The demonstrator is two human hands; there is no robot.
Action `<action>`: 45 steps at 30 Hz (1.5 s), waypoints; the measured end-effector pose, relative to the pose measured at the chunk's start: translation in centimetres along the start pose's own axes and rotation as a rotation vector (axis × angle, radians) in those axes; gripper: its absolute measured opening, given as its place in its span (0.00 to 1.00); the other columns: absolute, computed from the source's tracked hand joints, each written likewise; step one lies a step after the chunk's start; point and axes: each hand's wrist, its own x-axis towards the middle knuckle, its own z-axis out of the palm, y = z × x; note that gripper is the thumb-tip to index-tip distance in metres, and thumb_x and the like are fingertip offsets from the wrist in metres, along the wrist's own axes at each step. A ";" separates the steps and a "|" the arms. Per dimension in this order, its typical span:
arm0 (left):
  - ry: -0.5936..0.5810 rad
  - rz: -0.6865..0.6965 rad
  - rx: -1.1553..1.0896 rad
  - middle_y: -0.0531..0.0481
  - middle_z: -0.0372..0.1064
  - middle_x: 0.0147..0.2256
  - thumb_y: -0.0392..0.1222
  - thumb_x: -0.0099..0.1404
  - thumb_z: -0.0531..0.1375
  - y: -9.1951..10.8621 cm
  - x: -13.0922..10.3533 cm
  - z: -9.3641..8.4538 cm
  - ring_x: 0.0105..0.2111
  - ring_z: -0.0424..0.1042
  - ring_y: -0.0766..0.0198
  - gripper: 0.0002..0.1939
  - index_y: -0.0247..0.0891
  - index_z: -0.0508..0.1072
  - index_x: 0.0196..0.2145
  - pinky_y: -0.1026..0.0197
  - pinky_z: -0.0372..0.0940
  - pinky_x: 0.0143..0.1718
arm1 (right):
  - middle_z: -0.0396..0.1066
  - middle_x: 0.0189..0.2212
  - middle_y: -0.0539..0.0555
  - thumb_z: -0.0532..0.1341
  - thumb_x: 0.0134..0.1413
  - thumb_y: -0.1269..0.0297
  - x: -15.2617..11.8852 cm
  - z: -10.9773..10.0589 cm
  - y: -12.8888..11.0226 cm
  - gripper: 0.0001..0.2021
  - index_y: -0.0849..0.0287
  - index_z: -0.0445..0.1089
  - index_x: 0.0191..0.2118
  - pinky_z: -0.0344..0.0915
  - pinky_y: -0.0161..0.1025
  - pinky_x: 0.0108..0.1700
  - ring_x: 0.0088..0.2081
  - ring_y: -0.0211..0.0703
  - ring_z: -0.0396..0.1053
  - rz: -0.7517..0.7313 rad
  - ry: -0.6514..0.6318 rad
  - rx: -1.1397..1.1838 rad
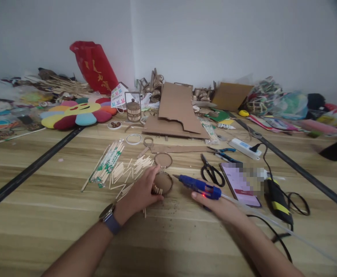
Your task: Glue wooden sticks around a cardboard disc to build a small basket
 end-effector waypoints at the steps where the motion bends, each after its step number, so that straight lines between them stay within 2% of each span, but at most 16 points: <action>1: -0.010 -0.005 -0.003 0.37 0.50 0.67 0.36 0.52 0.72 -0.1 0.0 0.0 0.69 0.49 0.45 0.55 0.46 0.45 0.69 0.38 0.48 0.68 | 0.77 0.27 0.52 0.62 0.52 0.48 -0.2 0.3 0.1 0.14 0.54 0.76 0.30 0.74 0.41 0.32 0.31 0.49 0.75 0.001 -0.030 0.019; 6: -0.040 -0.032 -0.037 0.39 0.51 0.68 0.37 0.53 0.72 -0.2 -0.1 -0.1 0.69 0.50 0.45 0.57 0.50 0.41 0.69 0.38 0.49 0.67 | 0.77 0.29 0.54 0.63 0.53 0.49 -1.0 1.6 0.6 0.15 0.56 0.75 0.30 0.74 0.42 0.34 0.31 0.49 0.74 0.004 -0.127 0.042; 10: -0.044 -0.047 -0.054 0.38 0.52 0.68 0.35 0.52 0.73 -0.1 -0.2 -0.1 0.68 0.51 0.45 0.59 0.50 0.41 0.69 0.39 0.50 0.67 | 0.74 0.27 0.53 0.61 0.58 0.51 -1.0 2.1 0.5 0.14 0.57 0.74 0.31 0.71 0.40 0.33 0.30 0.45 0.73 -0.099 -0.227 0.010; 15: -0.039 -0.055 -0.052 0.38 0.51 0.68 0.34 0.52 0.73 0.1 -0.2 -0.2 0.68 0.51 0.45 0.58 0.50 0.41 0.70 0.40 0.49 0.67 | 0.72 0.26 0.52 0.60 0.60 0.54 -1.0 2.5 0.1 0.14 0.57 0.71 0.27 0.69 0.39 0.35 0.31 0.45 0.72 -0.202 -0.236 -0.065; 22: -0.036 -0.051 -0.037 0.35 0.51 0.68 0.33 0.51 0.73 0.0 -0.2 0.0 0.68 0.52 0.44 0.59 0.47 0.42 0.70 0.38 0.50 0.67 | 0.73 0.27 0.53 0.61 0.58 0.60 -1.0 2.8 0.2 0.10 0.58 0.72 0.29 0.66 0.40 0.37 0.32 0.45 0.71 -0.191 -0.250 -0.074; 29: -0.016 -0.065 -0.031 0.36 0.54 0.67 0.34 0.50 0.74 0.0 -0.2 0.0 0.68 0.53 0.45 0.57 0.46 0.46 0.69 0.41 0.51 0.67 | 0.73 0.28 0.53 0.62 0.58 0.60 -1.0 3.0 0.5 0.09 0.58 0.73 0.30 0.64 0.41 0.39 0.33 0.46 0.71 -0.174 -0.276 -0.097; 34: 0.009 -0.055 -0.053 0.39 0.56 0.66 0.34 0.49 0.74 0.1 -0.2 0.0 0.67 0.54 0.45 0.56 0.49 0.48 0.68 0.39 0.51 0.67 | 0.73 0.29 0.53 0.62 0.58 0.59 -1.0 3.1 0.4 0.09 0.57 0.73 0.31 0.63 0.41 0.39 0.34 0.46 0.71 -0.158 -0.285 -0.096; 37: 0.016 -0.051 -0.042 0.38 0.58 0.65 0.34 0.49 0.74 0.0 -0.2 0.1 0.67 0.55 0.44 0.56 0.47 0.50 0.68 0.39 0.52 0.67 | 0.73 0.28 0.52 0.62 0.57 0.59 -1.0 3.1 0.4 0.09 0.57 0.72 0.29 0.63 0.40 0.38 0.33 0.45 0.71 -0.163 -0.273 -0.100; 45: 0.038 -0.008 -0.003 0.36 0.57 0.65 0.34 0.49 0.74 -0.5 -0.3 0.6 0.66 0.57 0.44 0.58 0.46 0.46 0.69 0.38 0.54 0.66 | 0.74 0.30 0.53 0.61 0.58 0.59 -1.1 3.1 0.1 0.09 0.57 0.73 0.31 0.62 0.39 0.39 0.34 0.45 0.71 -0.167 -0.292 -0.125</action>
